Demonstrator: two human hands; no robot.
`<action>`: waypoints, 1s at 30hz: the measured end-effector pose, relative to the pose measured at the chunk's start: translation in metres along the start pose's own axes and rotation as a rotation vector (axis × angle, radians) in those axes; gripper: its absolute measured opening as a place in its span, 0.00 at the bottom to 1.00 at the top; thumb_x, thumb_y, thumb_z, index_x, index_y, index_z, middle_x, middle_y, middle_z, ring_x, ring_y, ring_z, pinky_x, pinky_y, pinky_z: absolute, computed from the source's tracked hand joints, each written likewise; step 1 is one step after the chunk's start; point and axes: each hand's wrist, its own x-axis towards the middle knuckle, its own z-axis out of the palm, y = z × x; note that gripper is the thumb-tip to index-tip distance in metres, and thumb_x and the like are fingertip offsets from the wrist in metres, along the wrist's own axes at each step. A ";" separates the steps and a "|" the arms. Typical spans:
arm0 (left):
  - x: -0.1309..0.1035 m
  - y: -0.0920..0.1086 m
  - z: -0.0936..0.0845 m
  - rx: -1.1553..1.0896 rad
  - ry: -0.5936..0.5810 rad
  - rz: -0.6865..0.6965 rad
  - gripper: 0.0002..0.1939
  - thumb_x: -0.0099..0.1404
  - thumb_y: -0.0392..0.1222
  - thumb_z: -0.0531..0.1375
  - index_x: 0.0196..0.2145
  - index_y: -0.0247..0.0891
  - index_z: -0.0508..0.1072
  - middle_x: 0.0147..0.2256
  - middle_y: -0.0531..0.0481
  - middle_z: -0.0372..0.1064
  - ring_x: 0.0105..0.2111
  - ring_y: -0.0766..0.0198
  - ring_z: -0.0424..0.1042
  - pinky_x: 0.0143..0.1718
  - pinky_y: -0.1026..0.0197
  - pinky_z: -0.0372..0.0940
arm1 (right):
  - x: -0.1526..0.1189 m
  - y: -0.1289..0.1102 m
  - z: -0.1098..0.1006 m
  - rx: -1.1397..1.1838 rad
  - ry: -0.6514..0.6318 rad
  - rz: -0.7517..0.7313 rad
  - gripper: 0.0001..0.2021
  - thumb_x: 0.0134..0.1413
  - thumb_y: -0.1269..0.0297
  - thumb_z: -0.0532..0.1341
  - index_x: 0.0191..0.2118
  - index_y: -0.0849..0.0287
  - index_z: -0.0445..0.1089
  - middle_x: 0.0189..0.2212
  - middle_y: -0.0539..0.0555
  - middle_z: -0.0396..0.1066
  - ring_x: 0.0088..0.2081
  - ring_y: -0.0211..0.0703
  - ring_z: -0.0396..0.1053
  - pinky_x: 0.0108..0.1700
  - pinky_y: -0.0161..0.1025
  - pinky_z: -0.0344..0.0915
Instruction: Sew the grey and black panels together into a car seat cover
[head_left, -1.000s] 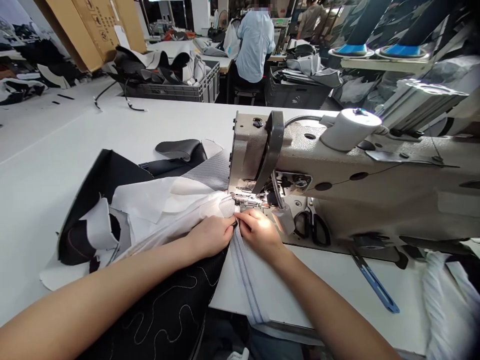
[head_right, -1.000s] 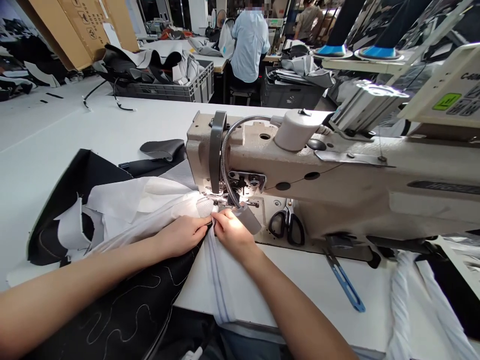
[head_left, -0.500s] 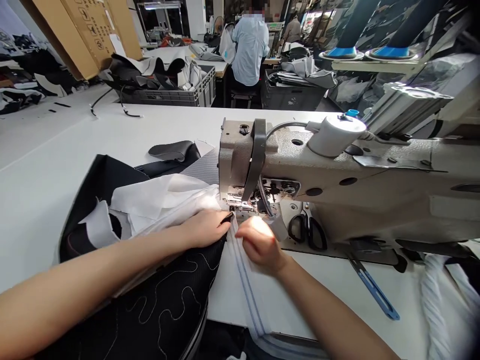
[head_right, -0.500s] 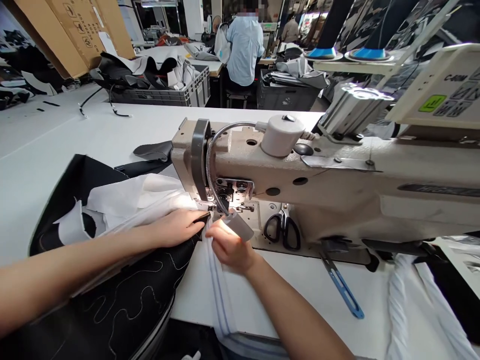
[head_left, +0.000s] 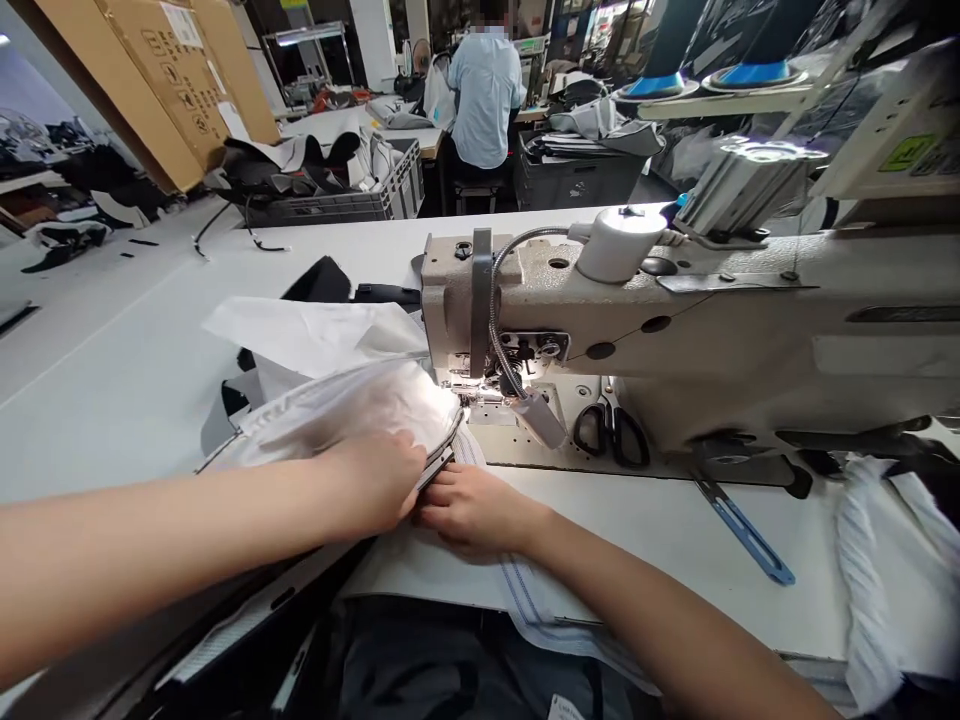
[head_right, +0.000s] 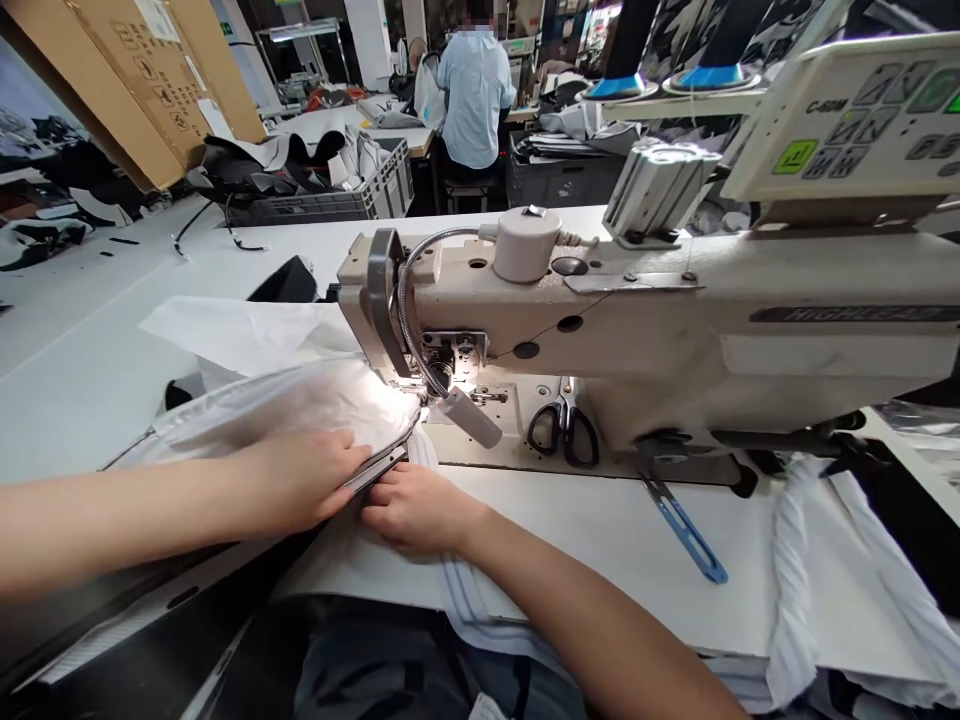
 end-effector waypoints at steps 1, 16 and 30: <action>0.009 0.006 0.004 0.060 -0.017 0.031 0.11 0.60 0.38 0.55 0.36 0.31 0.74 0.36 0.40 0.71 0.34 0.55 0.71 0.35 0.59 0.64 | -0.005 0.003 -0.002 -0.003 0.034 0.000 0.06 0.55 0.71 0.54 0.31 0.58 0.67 0.29 0.52 0.68 0.33 0.41 0.62 0.36 0.38 0.56; 0.065 -0.014 0.039 -0.477 -0.011 0.031 0.28 0.55 0.32 0.49 0.55 0.36 0.63 0.45 0.45 0.72 0.43 0.56 0.71 0.43 0.60 0.65 | -0.031 0.046 0.007 -0.099 0.270 0.783 0.14 0.57 0.71 0.50 0.45 0.61 0.69 0.32 0.57 0.68 0.33 0.43 0.64 0.36 0.37 0.63; 0.067 0.008 0.078 -0.891 0.191 -0.078 0.35 0.56 0.32 0.49 0.63 0.33 0.51 0.55 0.39 0.64 0.54 0.53 0.65 0.53 0.53 0.62 | -0.017 0.044 0.000 -0.161 0.280 0.698 0.14 0.55 0.72 0.52 0.45 0.62 0.69 0.35 0.57 0.71 0.35 0.44 0.66 0.39 0.38 0.62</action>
